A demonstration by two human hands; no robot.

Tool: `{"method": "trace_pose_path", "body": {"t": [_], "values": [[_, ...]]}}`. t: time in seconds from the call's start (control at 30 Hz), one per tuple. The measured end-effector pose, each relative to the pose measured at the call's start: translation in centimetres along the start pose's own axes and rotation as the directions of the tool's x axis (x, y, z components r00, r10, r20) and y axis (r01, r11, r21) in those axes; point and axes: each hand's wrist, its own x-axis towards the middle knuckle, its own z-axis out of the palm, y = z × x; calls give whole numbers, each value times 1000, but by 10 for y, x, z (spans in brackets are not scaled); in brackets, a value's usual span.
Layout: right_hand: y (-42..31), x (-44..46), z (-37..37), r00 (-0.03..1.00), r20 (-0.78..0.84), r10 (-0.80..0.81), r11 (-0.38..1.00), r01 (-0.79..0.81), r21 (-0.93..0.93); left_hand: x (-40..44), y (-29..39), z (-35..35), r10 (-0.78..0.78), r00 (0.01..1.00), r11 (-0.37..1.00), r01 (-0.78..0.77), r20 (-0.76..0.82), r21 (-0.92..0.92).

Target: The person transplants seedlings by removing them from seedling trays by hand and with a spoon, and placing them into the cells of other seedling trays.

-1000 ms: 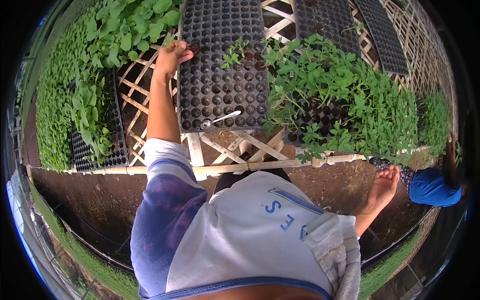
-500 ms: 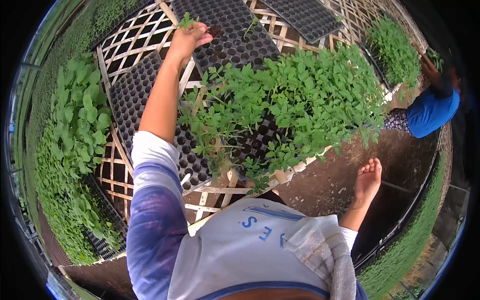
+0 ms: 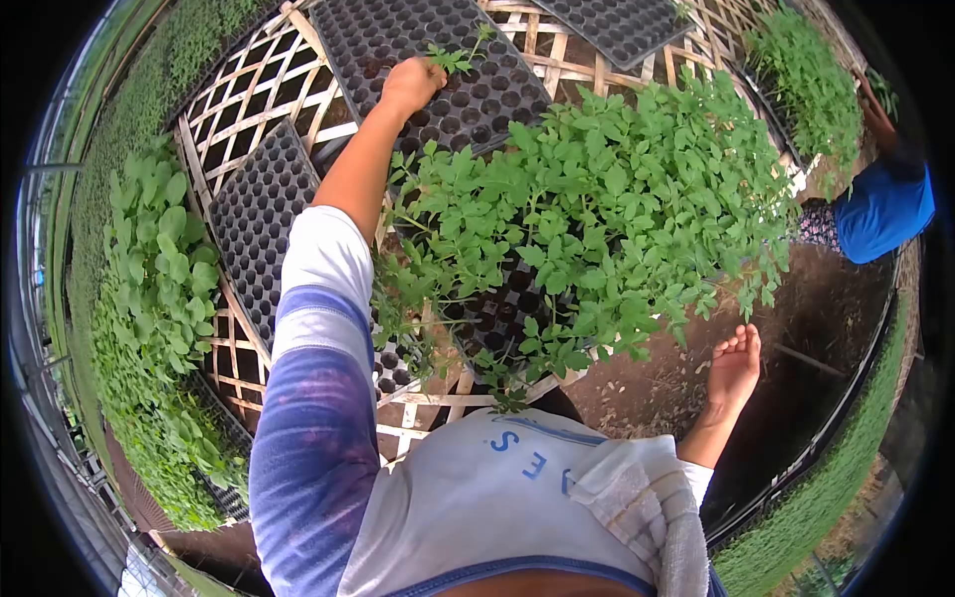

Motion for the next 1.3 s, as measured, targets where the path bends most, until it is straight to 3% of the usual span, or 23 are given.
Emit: {"method": "trace_pose_path", "body": {"t": [0.17,0.23,0.3,0.43,0.5,0.57,0.63,0.7,0.77,0.83,0.93,0.97,1.03,1.17,1.3], "values": [[2,5,9,1000,17,8,1000,-8,-6,5,5,1,-120,992,993,120,23,-11],[4,6,12,1000,10,10,1000,-10,-10,7,7,6,-114,993,993,115,42,-13],[6,7,14,1000,5,10,1000,-10,-15,8,6,13,-3,1000,985,5,-10,175],[7,6,15,1000,22,16,1000,-16,-2,8,20,2,-161,982,981,148,99,127],[8,6,14,1000,17,21,1000,-21,-10,11,8,2,-105,993,984,97,45,150],[8,7,11,999,35,23,1000,-23,3,21,-7,-8,-11,971,992,40,239,-117],[8,6,11,999,30,19,1000,-19,-2,24,-31,-30,-14,988,929,69,151,-365],[8,5,14,1000,-3,12,1000,-12,-18,41,-67,-44,-195,981,945,184,-14,-269],[9,7,13,1000,7,22,1000,-22,-23,41,-83,-56,-191,968,981,182,-163,-69],[12,9,14,999,17,30,999,-30,-24,36,-86,-57,-165,970,986,166,-180,-4],[13,8,19,1000,-4,26,999,-26,-36,39,-100,-41,107,992,969,-88,-70,230],[14,8,22,1000,-4,19,999,-19,-32,37,-96,-39,107,992,970,-89,-70,227],[14,10,25,1000,0,10,999,-10,-32,30,-87,-32,123,973,913,-35,-193,407],[14,15,22,1000,13,28,999,-28,-41,31,-75,-45,12,999,884,10,-44,467],[13,18,26,1000,-10,26,999,-26,-30,42,-103,-54,22,977,987,13,-210,163]]}}
